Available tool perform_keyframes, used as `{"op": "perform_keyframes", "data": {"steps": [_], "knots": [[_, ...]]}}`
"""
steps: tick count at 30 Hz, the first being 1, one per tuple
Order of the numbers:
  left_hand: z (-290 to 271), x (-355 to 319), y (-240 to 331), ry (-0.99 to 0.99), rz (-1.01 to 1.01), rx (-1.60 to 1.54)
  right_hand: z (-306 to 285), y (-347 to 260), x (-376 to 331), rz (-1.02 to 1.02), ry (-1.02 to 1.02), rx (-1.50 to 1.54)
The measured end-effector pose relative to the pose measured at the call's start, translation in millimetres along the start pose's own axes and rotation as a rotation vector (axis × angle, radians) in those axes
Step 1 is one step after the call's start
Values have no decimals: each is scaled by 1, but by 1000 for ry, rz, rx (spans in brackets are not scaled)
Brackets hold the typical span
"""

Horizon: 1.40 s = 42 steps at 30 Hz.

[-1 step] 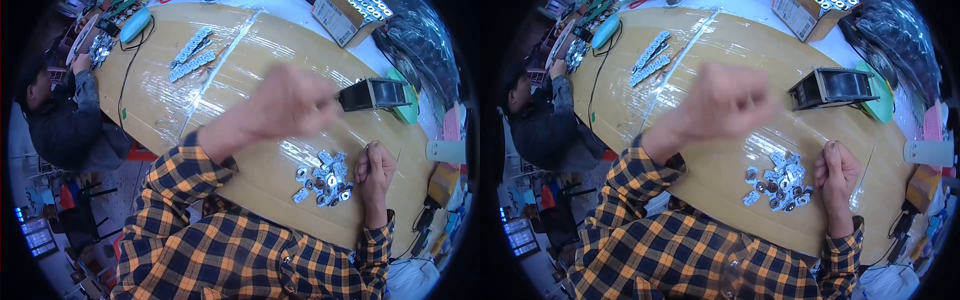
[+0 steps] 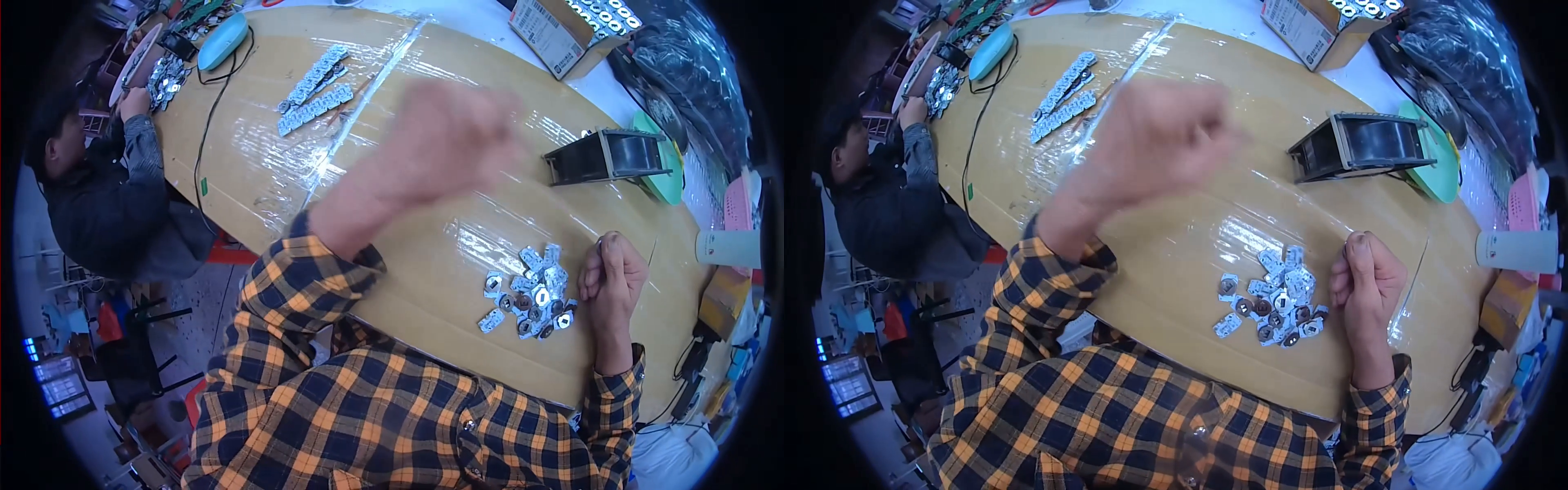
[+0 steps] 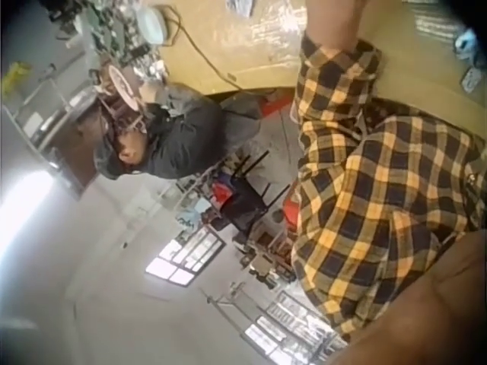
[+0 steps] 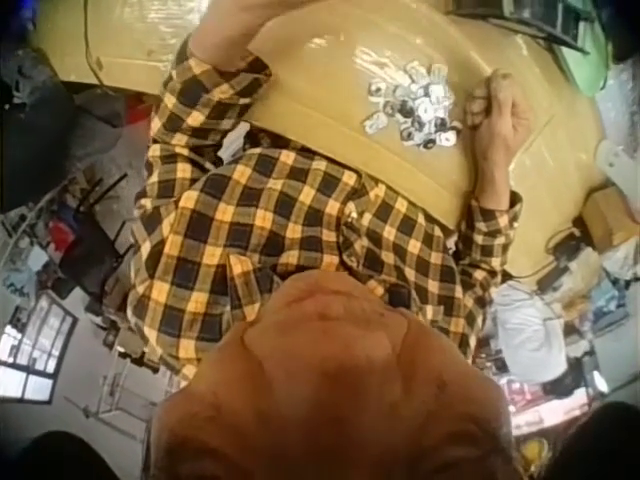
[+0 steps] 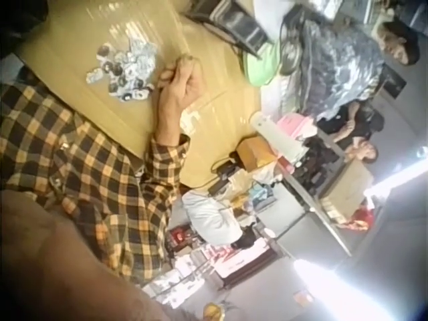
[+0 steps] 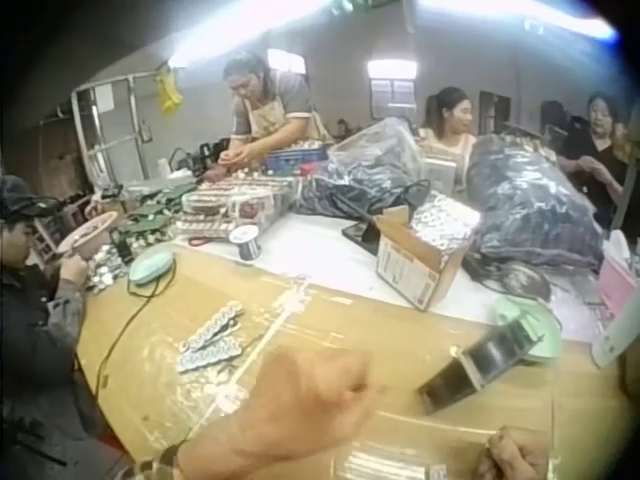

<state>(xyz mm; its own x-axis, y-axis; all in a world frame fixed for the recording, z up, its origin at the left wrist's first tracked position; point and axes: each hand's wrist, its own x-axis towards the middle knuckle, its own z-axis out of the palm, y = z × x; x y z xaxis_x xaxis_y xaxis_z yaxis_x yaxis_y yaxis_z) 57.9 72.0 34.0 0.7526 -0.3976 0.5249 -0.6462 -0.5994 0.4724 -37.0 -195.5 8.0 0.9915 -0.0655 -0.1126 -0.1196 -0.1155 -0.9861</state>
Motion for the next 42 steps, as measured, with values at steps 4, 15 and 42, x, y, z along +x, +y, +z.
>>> {"op": "perform_keyframes", "data": {"steps": [4,15,42], "knots": [[-34,-4,-74,-45,-404,552,-3,3,-1,-15,49,-3],[-88,-35,-91,-66,-647,391,-5,-2,4,50,4,36],[26,-14,33,-364,-526,-1203,4,-10,-4,125,-216,197]]}}
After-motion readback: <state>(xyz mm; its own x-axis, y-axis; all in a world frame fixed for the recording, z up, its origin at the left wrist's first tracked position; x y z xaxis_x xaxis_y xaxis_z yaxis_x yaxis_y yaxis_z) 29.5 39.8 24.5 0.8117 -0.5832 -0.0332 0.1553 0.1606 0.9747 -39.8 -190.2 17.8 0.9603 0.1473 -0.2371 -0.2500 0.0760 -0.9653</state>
